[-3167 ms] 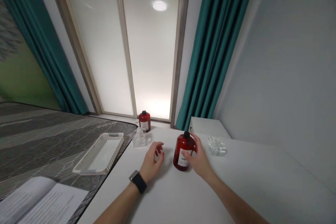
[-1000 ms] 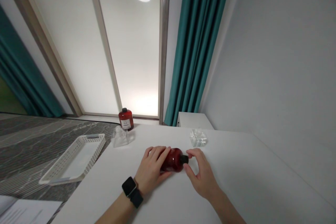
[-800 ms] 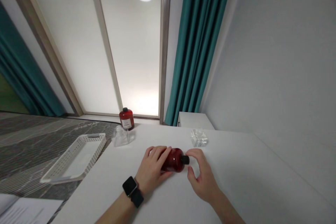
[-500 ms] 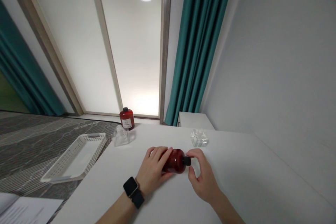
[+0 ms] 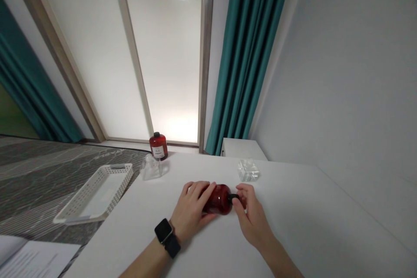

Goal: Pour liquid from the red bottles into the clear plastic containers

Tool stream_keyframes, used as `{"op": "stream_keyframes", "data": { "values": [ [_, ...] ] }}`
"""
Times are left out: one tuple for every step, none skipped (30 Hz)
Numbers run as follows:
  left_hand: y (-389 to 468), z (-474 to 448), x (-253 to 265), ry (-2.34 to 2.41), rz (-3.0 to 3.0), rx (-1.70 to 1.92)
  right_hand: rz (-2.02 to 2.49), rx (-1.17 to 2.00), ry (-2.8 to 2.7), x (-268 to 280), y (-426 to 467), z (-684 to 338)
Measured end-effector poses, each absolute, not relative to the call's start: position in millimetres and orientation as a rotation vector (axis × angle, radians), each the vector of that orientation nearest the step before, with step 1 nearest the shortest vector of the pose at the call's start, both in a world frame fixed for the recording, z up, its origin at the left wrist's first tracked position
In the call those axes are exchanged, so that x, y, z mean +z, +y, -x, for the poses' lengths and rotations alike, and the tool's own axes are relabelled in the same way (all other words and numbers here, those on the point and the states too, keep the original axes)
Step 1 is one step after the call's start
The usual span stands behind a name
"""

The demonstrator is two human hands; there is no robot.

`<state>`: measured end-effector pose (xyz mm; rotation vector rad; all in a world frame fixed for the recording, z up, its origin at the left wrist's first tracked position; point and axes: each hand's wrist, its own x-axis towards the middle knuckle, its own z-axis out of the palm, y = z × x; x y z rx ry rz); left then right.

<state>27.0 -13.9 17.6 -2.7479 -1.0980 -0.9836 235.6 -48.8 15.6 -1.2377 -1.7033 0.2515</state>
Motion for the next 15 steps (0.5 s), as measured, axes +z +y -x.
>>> {"op": "stream_keyframes", "data": {
  "values": [
    [-13.9, -27.1, 17.6, -1.094, 2.75, -0.987, 1.25, 0.255, -1.709, 14.6, -48.0, -235.8],
    [-13.8, -27.0, 17.7, -1.093, 2.753, -0.994, 1.244, 0.242, -1.723, 14.4, -47.3, -236.0],
    [-13.7, -26.7, 17.9, -1.097, 2.756, -1.005, 1.221, 0.218, -1.743, 15.0, -46.7, -236.5],
    [-13.4, -26.2, 18.2, -1.106, 2.758, -1.019, 1.182, 0.19, -1.77, 16.4, -46.4, -237.0],
    [-13.0, -25.5, 18.4, -1.117, 2.76, -1.033, 1.136, 0.171, -1.806, 18.3, -46.3, -237.7],
    [-12.5, -24.7, 18.6, -1.128, 2.762, -1.046, 1.09, 0.167, -1.846, 20.5, -46.5, -238.5],
    [-12.0, -24.0, 18.8, -1.14, 2.761, -1.058, 1.051, 0.179, -1.884, 22.8, -47.0, -239.4],
    [-11.5, -23.3, 18.8, -1.15, 2.759, -1.069, 1.02, 0.201, -1.918, 25.0, -47.7, -240.3],
    [-10.9, -22.8, 18.7, -1.156, 2.76, -1.076, 0.999, 0.223, -1.943, 27.0, -48.5, -241.2],
    [-10.3, -22.3, 18.5, -1.159, 2.763, -1.081, 0.985, 0.238, -1.96, 29.0, -49.3, -242.2],
    [-9.7, -21.9, 18.2, -1.163, 2.77, -1.085, 0.973, 0.246, -1.971, 30.9, -50.1, -243.3],
    [-8.8, -21.2, 18.0, -1.174, 2.772, -1.097, 0.963, 0.246, -1.975, 32.7, -50.7, -244.4],
    [-7.7, -20.1, 18.1, -1.201, 2.767, -1.121, 0.955, 0.24, -1.967, 34.4, -51.1, -245.7],
    [-6.1, -18.4, 18.5, -1.241, 2.756, -1.156, 0.955, 0.231, -1.949, 35.8, -51.0, -247.1],
    [-4.0, -15.8, 19.4, -1.296, 2.741, -1.205, 0.962, 0.219, -1.92, 36.7, -50.3, -248.5]
  ]
}}
